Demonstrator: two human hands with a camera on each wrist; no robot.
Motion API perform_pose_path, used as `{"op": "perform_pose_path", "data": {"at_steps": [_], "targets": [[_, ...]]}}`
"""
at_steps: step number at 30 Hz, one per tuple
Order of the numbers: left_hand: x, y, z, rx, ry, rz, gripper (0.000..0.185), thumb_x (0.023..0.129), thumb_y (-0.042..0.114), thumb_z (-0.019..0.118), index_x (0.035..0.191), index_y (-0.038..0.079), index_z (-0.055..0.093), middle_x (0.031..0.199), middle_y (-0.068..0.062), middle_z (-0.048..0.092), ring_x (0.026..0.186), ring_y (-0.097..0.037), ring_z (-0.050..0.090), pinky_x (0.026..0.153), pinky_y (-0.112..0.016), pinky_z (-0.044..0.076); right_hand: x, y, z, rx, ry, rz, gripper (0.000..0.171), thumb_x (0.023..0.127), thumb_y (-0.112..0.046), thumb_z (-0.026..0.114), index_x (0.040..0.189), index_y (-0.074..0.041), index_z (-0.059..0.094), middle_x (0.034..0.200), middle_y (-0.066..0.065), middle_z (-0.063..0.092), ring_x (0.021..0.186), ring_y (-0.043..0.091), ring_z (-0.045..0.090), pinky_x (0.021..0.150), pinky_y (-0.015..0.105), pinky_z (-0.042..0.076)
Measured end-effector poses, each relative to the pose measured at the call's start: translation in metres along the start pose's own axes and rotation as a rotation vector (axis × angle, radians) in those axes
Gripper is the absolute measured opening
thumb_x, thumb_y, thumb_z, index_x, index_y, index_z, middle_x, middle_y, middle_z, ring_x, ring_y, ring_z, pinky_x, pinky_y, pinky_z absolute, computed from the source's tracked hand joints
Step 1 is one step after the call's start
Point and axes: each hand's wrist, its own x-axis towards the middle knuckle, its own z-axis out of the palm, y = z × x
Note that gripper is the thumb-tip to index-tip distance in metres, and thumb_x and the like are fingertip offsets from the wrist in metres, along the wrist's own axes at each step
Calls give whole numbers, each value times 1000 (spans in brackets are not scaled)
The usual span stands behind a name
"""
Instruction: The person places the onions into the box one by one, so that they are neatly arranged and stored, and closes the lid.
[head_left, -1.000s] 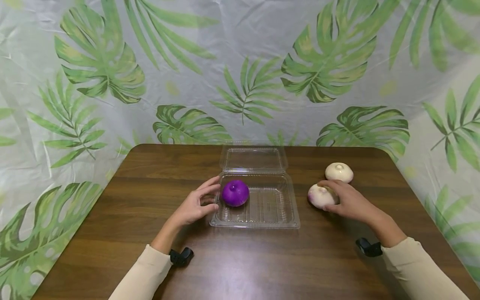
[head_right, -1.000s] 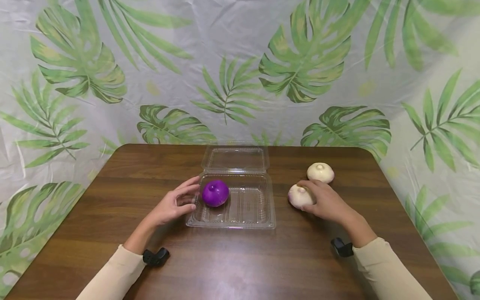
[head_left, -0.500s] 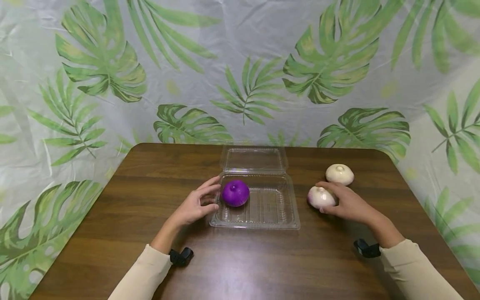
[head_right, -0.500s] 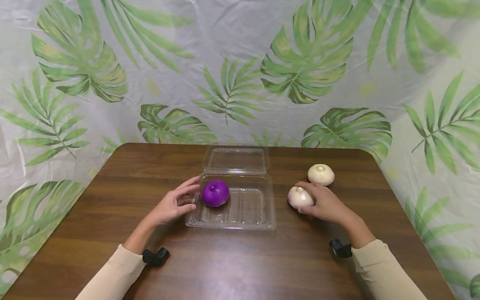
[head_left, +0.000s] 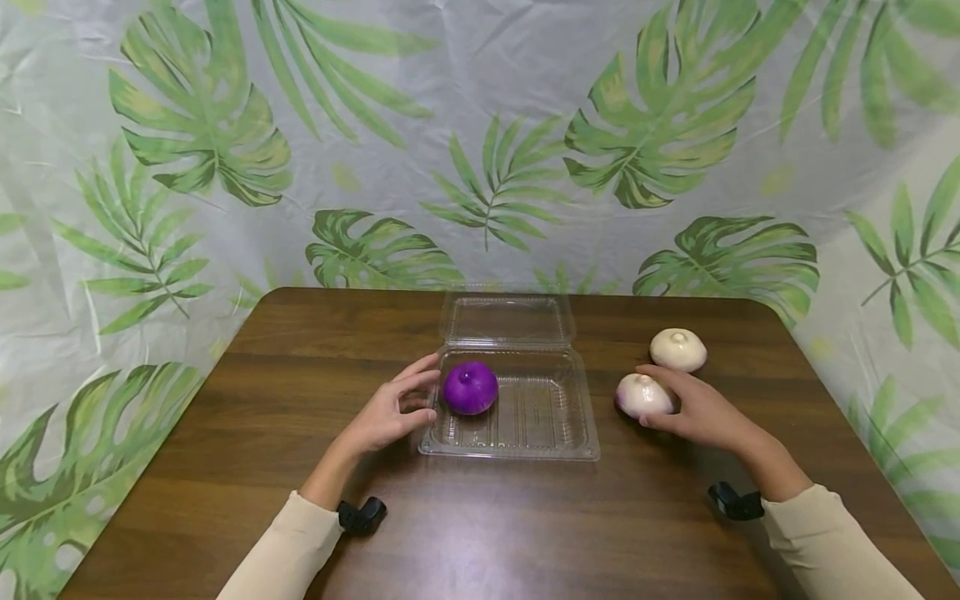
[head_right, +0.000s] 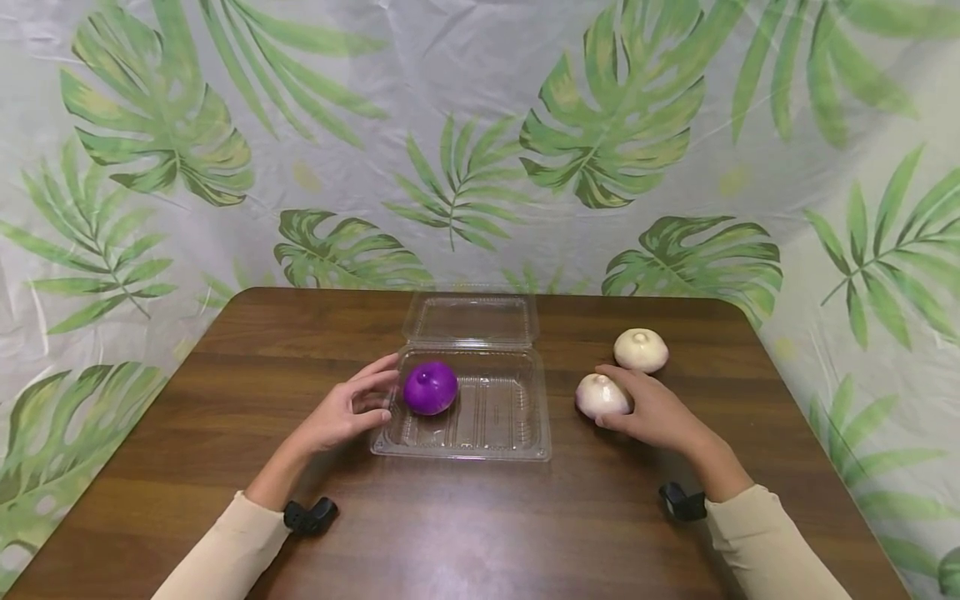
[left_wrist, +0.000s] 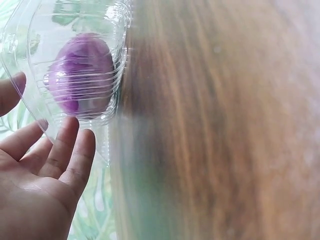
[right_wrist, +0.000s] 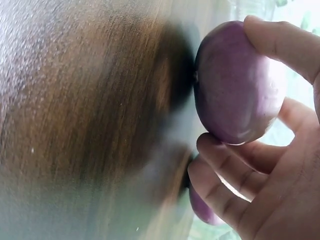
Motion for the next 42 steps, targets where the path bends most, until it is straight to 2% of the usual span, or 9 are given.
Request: {"op": "perform_pose_path", "data": {"at_steps": [3,11,17,20,24,32,42], "targets": [[0,0,0,0,1,1,62,85,-5,67,141,-13,44,163,-17,26,133,-45,47,102,-49,53,0,1,0,8,-2,0,71,82,-31,80,139,-1,51,136,25,57,113,42,62,85,54,53],[1,-1,-1,8,-6,-17,62,86,-3,67,143,-10,44,165,-13,26,135,-42,47,102,-39,54,-1,1,-1,13,-2,2,70,81,-30,81,138,0,53,136,25,58,114,41,62,86,53,53],[1,-1,0,8,-6,9,62,85,-4,67,142,-12,44,163,-18,26,131,-45,49,102,-45,54,-6,-9,-12,-4,21,-14,71,80,-30,82,138,-2,53,135,22,59,113,38,61,82,49,53],[2,-1,0,1,-17,12,62,86,-3,67,142,-12,44,164,-18,25,131,-46,49,103,-50,53,-15,-16,-20,-19,45,-8,72,79,-29,83,139,-3,53,135,21,59,109,31,61,77,40,54],[2,-1,0,-18,-28,8,62,86,-3,67,143,-11,43,164,-18,23,134,-46,47,104,-52,51,-28,-22,-30,-30,68,7,74,78,-30,85,140,-6,52,133,18,59,101,15,57,70,27,55],[0,-1,-1,-24,-33,21,61,87,-6,64,143,-12,42,164,-19,22,133,-47,47,103,-54,51,-39,-18,-42,-49,133,2,75,74,-26,87,138,-5,54,122,17,64,94,-9,47,67,22,55],[1,-1,-1,-32,-45,29,61,87,-6,62,143,-13,40,165,-20,20,132,-48,47,102,-54,52,-33,-20,-53,-24,133,-8,75,76,-23,86,140,-4,52,127,21,61,95,-16,44,66,21,55]]}}
